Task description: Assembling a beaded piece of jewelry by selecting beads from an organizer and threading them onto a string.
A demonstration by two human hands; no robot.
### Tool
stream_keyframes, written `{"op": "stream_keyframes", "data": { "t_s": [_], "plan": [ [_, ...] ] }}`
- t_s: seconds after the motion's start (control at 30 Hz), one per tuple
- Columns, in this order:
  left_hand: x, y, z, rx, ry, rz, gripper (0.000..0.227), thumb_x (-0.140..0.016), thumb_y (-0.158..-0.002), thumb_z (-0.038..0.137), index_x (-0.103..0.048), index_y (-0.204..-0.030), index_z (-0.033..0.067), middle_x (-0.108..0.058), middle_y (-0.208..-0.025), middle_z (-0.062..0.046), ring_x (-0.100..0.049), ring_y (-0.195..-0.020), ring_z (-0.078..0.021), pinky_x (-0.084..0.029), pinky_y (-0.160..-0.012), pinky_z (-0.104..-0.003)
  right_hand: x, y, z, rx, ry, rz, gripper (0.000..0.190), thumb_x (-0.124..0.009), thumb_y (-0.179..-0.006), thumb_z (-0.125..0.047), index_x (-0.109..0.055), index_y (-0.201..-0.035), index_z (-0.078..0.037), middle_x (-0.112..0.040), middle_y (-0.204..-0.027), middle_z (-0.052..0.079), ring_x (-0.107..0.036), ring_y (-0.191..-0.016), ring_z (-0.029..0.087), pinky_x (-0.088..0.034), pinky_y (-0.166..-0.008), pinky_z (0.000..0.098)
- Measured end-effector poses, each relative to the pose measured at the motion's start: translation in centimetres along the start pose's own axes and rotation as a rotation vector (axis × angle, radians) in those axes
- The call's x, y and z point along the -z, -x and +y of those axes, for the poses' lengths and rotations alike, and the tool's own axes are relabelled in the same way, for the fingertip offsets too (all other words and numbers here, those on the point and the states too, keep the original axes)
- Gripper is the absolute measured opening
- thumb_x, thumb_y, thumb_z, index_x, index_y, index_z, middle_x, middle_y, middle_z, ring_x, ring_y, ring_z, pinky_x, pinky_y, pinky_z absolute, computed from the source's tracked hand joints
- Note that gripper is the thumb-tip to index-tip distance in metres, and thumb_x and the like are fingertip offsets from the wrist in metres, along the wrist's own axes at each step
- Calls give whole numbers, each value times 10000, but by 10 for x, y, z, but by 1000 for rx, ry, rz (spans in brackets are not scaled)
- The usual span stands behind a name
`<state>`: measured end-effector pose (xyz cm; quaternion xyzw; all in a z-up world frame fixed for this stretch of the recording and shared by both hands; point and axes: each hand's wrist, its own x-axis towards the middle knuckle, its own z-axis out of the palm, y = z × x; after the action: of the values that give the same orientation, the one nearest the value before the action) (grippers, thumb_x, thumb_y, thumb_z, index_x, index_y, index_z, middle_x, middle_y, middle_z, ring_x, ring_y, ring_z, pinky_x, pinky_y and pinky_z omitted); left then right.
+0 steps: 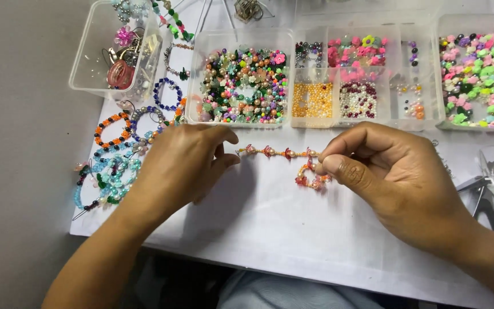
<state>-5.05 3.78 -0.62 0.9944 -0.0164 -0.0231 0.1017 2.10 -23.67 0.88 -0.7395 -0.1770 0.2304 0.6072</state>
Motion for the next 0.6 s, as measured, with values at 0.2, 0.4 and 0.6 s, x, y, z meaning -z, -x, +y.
{"op": "stream_keyframes", "data": {
  "t_s": [0.2,0.4,0.6],
  "plan": [
    [-35,4,-1,-84,108,158,85,-680,-933,134,-748,-925,84,-717,-841,-119,-671,-727,-370,-498,-566,-508,1,5,-8,-29,11,22,102,-732,-887,-94,-754,-909,4,-767,-833,94,-722,-779,153,-591,-742,261],
    [-27,9,-2,-138,414,340,112,-709,-888,17,-656,-838,103,-698,-686,-6,-692,-617,-124,-520,-614,-281,4,8,-16,-28,-48,45,108,-735,-876,-89,-750,-924,7,-780,-845,103,-746,-792,164,-621,-747,266],
    [-9,13,6,-201,879,268,104,-776,-874,-40,-774,-938,42,-784,-897,-104,-763,-839,-156,-641,-730,-218,7,5,-3,48,-63,23,92,-724,-911,-89,-747,-938,-5,-717,-805,77,-629,-740,132,-530,-680,251]
  ]
}}
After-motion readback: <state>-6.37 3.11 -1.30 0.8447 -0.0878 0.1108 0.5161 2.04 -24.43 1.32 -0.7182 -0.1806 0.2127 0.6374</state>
